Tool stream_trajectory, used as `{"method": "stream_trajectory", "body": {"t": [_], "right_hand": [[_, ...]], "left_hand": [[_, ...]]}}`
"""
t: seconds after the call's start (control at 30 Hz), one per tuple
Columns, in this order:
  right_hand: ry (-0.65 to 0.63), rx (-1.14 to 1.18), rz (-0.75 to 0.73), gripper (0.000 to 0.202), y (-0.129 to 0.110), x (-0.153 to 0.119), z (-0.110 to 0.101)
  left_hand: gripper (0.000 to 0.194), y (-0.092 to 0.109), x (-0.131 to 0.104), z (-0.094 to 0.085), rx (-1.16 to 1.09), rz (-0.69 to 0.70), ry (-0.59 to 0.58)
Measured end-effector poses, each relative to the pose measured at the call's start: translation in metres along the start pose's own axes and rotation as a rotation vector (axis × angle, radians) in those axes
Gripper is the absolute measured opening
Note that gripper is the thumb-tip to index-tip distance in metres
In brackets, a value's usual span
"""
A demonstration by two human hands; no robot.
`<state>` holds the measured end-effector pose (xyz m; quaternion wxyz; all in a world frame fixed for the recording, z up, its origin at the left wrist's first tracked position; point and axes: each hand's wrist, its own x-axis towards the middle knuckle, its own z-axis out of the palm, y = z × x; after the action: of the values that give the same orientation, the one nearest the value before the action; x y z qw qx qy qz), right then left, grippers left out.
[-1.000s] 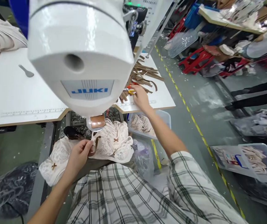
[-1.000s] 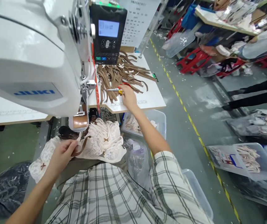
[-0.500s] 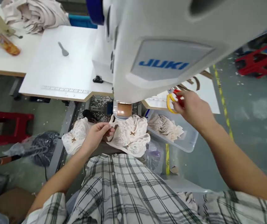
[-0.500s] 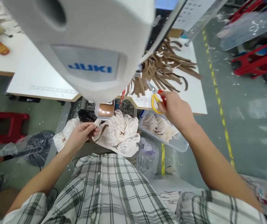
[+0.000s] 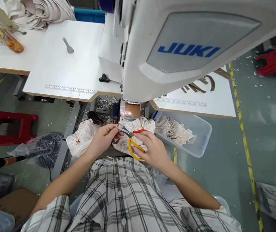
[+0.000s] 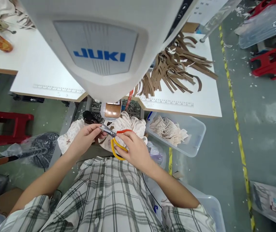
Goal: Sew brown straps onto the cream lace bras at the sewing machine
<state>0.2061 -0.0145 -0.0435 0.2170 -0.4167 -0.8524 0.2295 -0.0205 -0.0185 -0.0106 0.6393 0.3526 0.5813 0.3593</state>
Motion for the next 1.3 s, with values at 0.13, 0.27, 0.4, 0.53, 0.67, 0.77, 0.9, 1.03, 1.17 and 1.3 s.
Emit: {"method": "stream_trajectory", "body": {"t": [0.13,0.27,0.4,0.53,0.67,0.77,0.9,1.03,1.17,1.3], "right_hand": [[-0.058,0.085,0.005,0.035,0.005,0.005,0.002],[-0.045,0.219,0.068,0.032,0.008,-0.003,0.000],[-0.014,0.292,0.132,0.045,0.007,-0.010,0.002],[-0.040,0.297,0.127,0.048,0.003,-0.006,0.007],[-0.036,0.318,0.114,0.044,0.003,0.005,0.012],[-0.042,0.331,0.088,0.038,0.004,0.011,0.013],[-0.064,0.335,0.089,0.033,0.005,0.011,0.011],[-0.046,0.324,0.135,0.033,0.012,-0.002,0.009],[-0.034,0.249,0.232,0.033,0.035,-0.013,-0.007],[0.061,-0.015,0.363,0.036,0.084,0.013,-0.039]], "left_hand": [[0.019,-0.005,0.002,-0.002,0.050,0.043,0.015],[0.028,-0.007,0.004,-0.010,0.017,0.085,0.018],[0.031,-0.006,0.006,-0.014,0.008,0.098,0.038],[0.032,-0.004,0.009,-0.013,0.024,0.086,0.027],[0.031,-0.002,0.010,-0.015,0.091,0.100,0.036],[0.029,-0.002,0.009,-0.018,0.123,0.105,0.044],[0.032,-0.002,0.007,-0.021,0.145,0.096,0.076],[0.030,-0.002,0.007,-0.023,0.149,0.102,0.108],[0.027,-0.006,0.009,-0.029,0.344,0.193,0.207],[0.026,-0.005,0.008,-0.034,0.670,0.336,0.292]]}}
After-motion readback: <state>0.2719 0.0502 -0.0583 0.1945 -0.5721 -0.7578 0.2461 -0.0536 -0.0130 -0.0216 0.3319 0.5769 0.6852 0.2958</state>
